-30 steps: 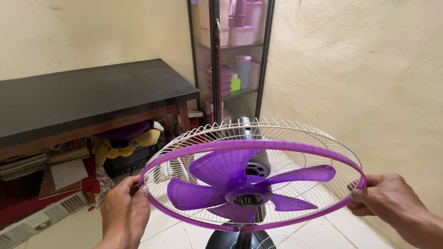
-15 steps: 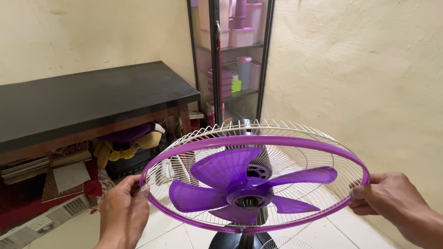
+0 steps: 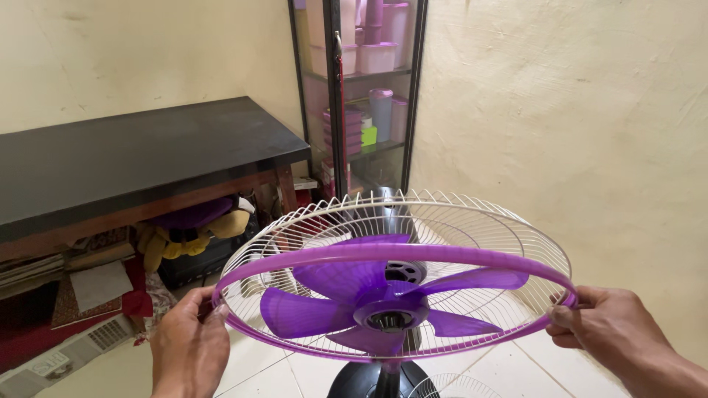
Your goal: The person assembles a standing electric fan by attaching the front grille, inserting the purple fan blades, securing them with a nut, and fitting the rear grille. The person handles the fan components and a small nut on a tiled floor next to a table.
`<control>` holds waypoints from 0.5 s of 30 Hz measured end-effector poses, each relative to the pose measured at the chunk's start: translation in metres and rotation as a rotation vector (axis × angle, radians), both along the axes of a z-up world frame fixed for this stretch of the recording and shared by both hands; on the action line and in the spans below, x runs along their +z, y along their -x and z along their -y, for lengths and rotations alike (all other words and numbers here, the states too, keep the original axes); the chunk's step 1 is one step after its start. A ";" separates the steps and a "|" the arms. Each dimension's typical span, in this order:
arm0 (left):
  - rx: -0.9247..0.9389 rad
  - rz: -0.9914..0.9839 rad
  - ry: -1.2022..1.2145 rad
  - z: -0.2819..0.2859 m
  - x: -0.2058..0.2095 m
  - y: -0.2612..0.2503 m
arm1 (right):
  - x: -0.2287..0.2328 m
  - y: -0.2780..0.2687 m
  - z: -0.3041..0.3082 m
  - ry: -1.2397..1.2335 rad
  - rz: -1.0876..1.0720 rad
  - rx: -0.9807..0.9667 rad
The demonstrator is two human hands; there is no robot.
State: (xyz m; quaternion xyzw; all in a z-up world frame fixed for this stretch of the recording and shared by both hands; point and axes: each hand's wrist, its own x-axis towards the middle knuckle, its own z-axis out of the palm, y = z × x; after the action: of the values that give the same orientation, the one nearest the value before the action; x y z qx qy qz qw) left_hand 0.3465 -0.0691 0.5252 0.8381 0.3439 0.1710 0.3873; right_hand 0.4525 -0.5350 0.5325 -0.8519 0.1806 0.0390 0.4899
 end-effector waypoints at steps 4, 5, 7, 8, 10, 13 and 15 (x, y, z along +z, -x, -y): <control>0.012 0.041 -0.055 -0.002 -0.006 0.001 | -0.005 0.004 -0.001 0.050 -0.042 -0.025; 0.020 0.028 -0.030 -0.002 -0.005 0.002 | -0.005 0.004 -0.002 0.032 -0.033 -0.027; 0.033 0.001 0.020 0.000 -0.002 0.003 | -0.003 0.005 -0.003 0.004 -0.018 -0.040; 0.036 -0.012 0.037 0.001 0.001 0.004 | -0.003 0.005 -0.002 -0.007 -0.013 -0.051; 0.043 -0.039 0.070 0.004 0.006 0.007 | -0.001 0.006 -0.001 -0.036 0.011 -0.059; 0.047 -0.066 0.094 0.006 0.016 0.007 | 0.006 0.006 0.001 -0.081 0.061 -0.043; 0.029 -0.042 0.081 0.008 0.020 0.006 | 0.010 0.004 0.003 -0.096 0.069 -0.016</control>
State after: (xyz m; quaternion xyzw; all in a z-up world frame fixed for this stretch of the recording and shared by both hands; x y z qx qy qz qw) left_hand 0.3408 -0.0768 0.5452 0.8201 0.3708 0.1449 0.4109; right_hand 0.4481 -0.5380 0.5425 -0.8268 0.1685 0.0142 0.5364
